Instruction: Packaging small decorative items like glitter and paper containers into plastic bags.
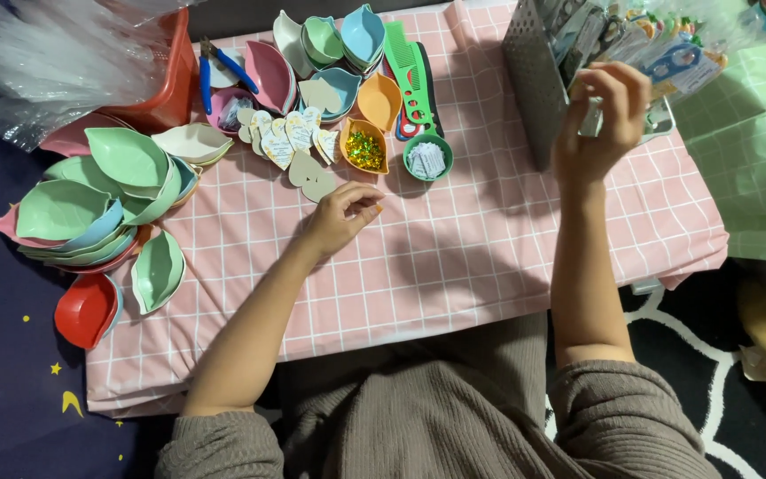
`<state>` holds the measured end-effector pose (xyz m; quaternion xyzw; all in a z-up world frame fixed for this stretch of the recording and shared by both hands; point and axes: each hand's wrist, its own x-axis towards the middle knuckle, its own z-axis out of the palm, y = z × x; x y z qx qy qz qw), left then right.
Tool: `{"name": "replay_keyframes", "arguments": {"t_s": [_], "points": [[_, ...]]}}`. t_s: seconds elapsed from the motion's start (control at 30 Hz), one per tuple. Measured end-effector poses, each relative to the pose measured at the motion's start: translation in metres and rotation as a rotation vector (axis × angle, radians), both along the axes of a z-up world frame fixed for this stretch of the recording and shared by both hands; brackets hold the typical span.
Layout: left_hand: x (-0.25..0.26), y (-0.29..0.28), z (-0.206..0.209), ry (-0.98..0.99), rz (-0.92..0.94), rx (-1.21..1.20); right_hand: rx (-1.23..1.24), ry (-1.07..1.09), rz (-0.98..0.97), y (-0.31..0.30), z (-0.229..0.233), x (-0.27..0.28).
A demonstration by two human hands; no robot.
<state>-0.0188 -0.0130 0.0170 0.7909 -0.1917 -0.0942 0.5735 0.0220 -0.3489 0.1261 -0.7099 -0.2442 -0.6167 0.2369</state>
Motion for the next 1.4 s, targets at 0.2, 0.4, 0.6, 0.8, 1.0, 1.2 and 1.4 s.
{"name": "replay_keyframes", "arguments": {"t_s": [0.2, 0.4, 0.6, 0.8, 1.0, 1.2, 1.4], "points": [[0.003, -0.001, -0.009, -0.041, 0.019, 0.001, 0.17, 0.491, 0.187, 0.036, -0.053, 0.088], [0.004, -0.002, -0.01, -0.073, 0.035, 0.012, 0.36, 0.671, 0.271, 0.056, -0.118, 0.146], [0.009, -0.002, -0.025, -0.133, 0.034, 0.007, 0.409, 0.754, 0.333, 0.035, -0.164, 0.161], [0.011, -0.001, -0.033, -0.161, 0.068, -0.132, 0.369, 0.938, 0.217, 0.038, -0.157, 0.153], [0.002, -0.005, -0.024, -0.289, 0.085, -0.019, 0.308, 0.976, 0.199, 0.032, -0.169, 0.158], [-0.009, -0.01, 0.001, -0.472, 0.057, 0.18, 0.061, 0.885, 0.262, 0.043, -0.146, 0.138], [-0.009, -0.013, -0.01, -0.655, 0.026, 0.313, -0.117, 0.852, 0.286, 0.05, -0.15, 0.14]]}}
